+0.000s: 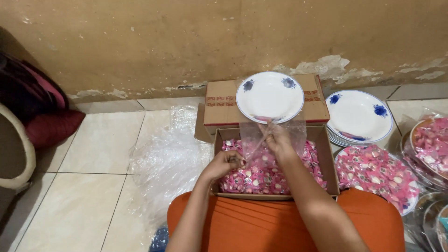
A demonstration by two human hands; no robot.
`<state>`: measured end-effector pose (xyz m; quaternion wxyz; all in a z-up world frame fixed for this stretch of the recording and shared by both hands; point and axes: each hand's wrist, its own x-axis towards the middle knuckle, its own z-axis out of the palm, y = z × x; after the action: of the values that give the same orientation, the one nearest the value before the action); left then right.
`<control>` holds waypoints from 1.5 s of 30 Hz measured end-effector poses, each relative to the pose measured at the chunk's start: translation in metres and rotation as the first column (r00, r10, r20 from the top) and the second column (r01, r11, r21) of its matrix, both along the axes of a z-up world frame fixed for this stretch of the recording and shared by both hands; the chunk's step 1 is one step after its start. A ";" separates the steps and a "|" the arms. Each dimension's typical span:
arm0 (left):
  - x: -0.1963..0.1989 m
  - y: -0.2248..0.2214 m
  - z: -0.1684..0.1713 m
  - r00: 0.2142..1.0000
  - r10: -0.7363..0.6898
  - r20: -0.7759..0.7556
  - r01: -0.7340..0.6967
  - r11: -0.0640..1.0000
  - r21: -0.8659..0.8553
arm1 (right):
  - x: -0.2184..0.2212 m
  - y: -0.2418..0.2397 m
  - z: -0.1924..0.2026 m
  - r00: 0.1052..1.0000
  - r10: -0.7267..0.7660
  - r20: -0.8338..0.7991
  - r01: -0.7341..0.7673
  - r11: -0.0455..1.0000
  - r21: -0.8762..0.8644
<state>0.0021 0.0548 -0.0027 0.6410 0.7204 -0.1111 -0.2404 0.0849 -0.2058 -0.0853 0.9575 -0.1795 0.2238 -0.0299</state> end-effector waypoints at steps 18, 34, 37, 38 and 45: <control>-0.033 -0.033 0.042 0.782 0.020 0.623 -0.293 0.894 0.340 | -0.177 -0.069 0.099 0.996 0.076 0.045 0.078 -0.524 -0.848; 0.075 -0.039 -0.044 0.818 0.324 -0.476 -0.563 0.621 -0.545 | -0.111 -0.107 0.058 0.911 0.330 -0.246 -0.237 -0.068 -0.969; 0.090 -0.044 -0.058 0.841 0.339 -0.421 -0.535 0.633 -0.559 | -0.084 -0.131 0.024 0.958 0.266 0.110 -0.121 0.719 -0.684; 0.086 -0.052 -0.046 0.879 0.377 -0.293 -0.477 0.678 -0.560 | -0.078 -0.134 0.029 0.947 0.229 0.226 -0.069 0.831 -0.552; 0.086 -0.032 -0.090 0.790 0.574 -0.216 -0.583 0.594 -0.554 | -0.072 -0.151 0.023 0.949 0.254 0.186 -0.084 0.774 -0.627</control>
<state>0.0886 0.0228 -0.0925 0.8765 0.4766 0.0637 0.0229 0.0127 -0.3566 -0.0620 0.8671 -0.4935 0.0576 -0.0371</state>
